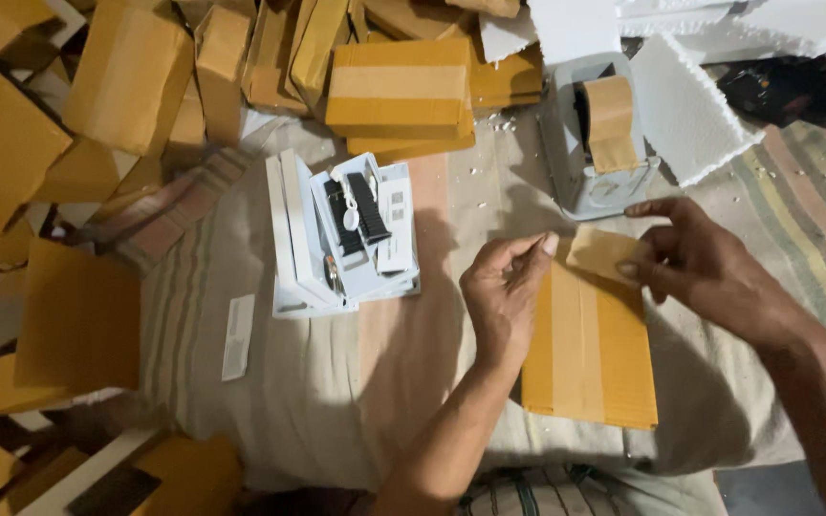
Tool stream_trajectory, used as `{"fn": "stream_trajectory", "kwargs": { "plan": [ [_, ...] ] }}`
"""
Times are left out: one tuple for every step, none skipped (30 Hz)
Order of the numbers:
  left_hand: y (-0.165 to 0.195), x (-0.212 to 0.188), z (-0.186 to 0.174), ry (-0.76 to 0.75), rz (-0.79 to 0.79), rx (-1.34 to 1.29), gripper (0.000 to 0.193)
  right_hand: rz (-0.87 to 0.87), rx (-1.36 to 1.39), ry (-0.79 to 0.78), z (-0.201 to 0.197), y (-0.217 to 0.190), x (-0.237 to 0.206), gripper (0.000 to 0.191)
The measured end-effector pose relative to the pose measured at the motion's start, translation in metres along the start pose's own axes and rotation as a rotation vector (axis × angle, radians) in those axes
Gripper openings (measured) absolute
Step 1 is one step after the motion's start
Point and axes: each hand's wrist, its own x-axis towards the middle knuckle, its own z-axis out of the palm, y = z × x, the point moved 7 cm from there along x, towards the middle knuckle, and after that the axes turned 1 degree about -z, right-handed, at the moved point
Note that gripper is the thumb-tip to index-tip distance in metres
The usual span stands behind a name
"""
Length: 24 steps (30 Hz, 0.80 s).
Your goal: The person packs a yellow cardboard box on a bed: they place white foam padding and a black product box inside, add a printed paper insert, close the flaps, and seal the box with tape pulled from a desk tape dispenser. They then start packing another box the same way.
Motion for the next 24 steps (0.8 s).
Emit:
{"fn": "stream_trajectory", "kwargs": {
  "plan": [
    [-0.004,0.001,0.000,-0.004,-0.036,0.036,0.019,0.044,-0.099,-0.013,-0.001,0.000,0.003,0.059],
    [-0.006,0.002,-0.001,-0.011,-0.067,0.072,0.020,0.083,-0.197,-0.021,-0.003,0.000,0.005,0.059],
    [-0.007,0.003,-0.003,0.000,-0.099,0.082,0.024,0.074,-0.204,-0.036,-0.004,-0.002,0.007,0.059],
    [-0.008,0.004,-0.005,0.015,-0.131,0.092,0.028,0.063,-0.214,-0.053,-0.005,-0.004,0.010,0.060],
    [-0.008,0.005,-0.007,0.028,-0.160,0.101,0.033,0.050,-0.223,-0.068,-0.007,-0.006,0.012,0.061],
    [-0.010,0.006,-0.006,-0.009,-0.227,0.140,0.038,0.011,-0.254,-0.097,-0.009,-0.009,0.014,0.061],
    [-0.012,0.005,-0.005,-0.045,-0.299,0.178,0.043,-0.024,-0.287,-0.128,-0.012,-0.012,0.015,0.062],
    [-0.015,0.003,-0.003,-0.079,-0.377,0.213,0.049,-0.054,-0.321,-0.162,-0.015,-0.013,0.014,0.063],
    [-0.016,0.001,0.001,-0.120,-0.416,0.171,0.052,-0.152,-0.239,-0.230,-0.015,-0.018,0.011,0.064],
    [-0.018,0.000,0.006,-0.162,-0.449,0.128,0.055,-0.253,-0.158,-0.296,-0.017,-0.024,0.009,0.064],
    [-0.021,-0.002,0.010,-0.204,-0.478,0.085,0.058,-0.356,-0.076,-0.361,-0.020,-0.031,0.007,0.064],
    [-0.028,-0.006,0.019,-0.288,-0.575,-0.014,0.060,-0.298,-0.119,-0.332,-0.027,-0.025,0.008,0.067],
    [-0.035,-0.010,0.028,-0.367,-0.675,-0.117,0.061,-0.236,-0.163,-0.308,-0.034,-0.018,0.007,0.071],
    [-0.041,-0.017,0.036,-0.448,-0.772,-0.222,0.062,-0.175,-0.208,-0.281,-0.040,-0.011,0.006,0.076],
    [-0.041,-0.017,0.041,-0.499,-0.759,-0.337,0.060,-0.152,-0.192,-0.285,-0.044,-0.006,0.005,0.078],
    [-0.041,-0.018,0.047,-0.554,-0.743,-0.451,0.058,-0.128,-0.177,-0.284,-0.048,-0.002,0.003,0.080],
    [-0.040,-0.021,0.052,-0.609,-0.728,-0.566,0.056,-0.101,-0.160,-0.284,-0.052,0.002,0.001,0.082],
    [-0.042,-0.021,0.053,-0.591,-0.698,-0.549,0.051,-0.103,-0.160,-0.295,-0.052,0.005,-0.001,0.082],
    [-0.043,-0.023,0.053,-0.573,-0.669,-0.531,0.046,-0.104,-0.157,-0.305,-0.052,0.007,-0.003,0.082],
    [-0.043,-0.024,0.053,-0.559,-0.640,-0.508,0.041,-0.109,-0.152,-0.313,-0.052,0.009,-0.005,0.082],
    [-0.044,-0.023,0.050,-0.526,-0.605,-0.455,0.037,-0.132,-0.133,-0.316,-0.050,0.008,-0.005,0.080],
    [-0.042,-0.023,0.047,-0.493,-0.572,-0.403,0.033,-0.153,-0.112,-0.320,-0.048,0.006,-0.006,0.078],
    [-0.041,-0.022,0.043,-0.459,-0.537,-0.349,0.029,-0.176,-0.091,-0.324,-0.045,0.004,-0.006,0.076],
    [-0.039,-0.020,0.036,-0.400,-0.510,-0.256,0.027,-0.110,-0.191,-0.273,-0.045,0.007,-0.003,0.077]
  ]
}}
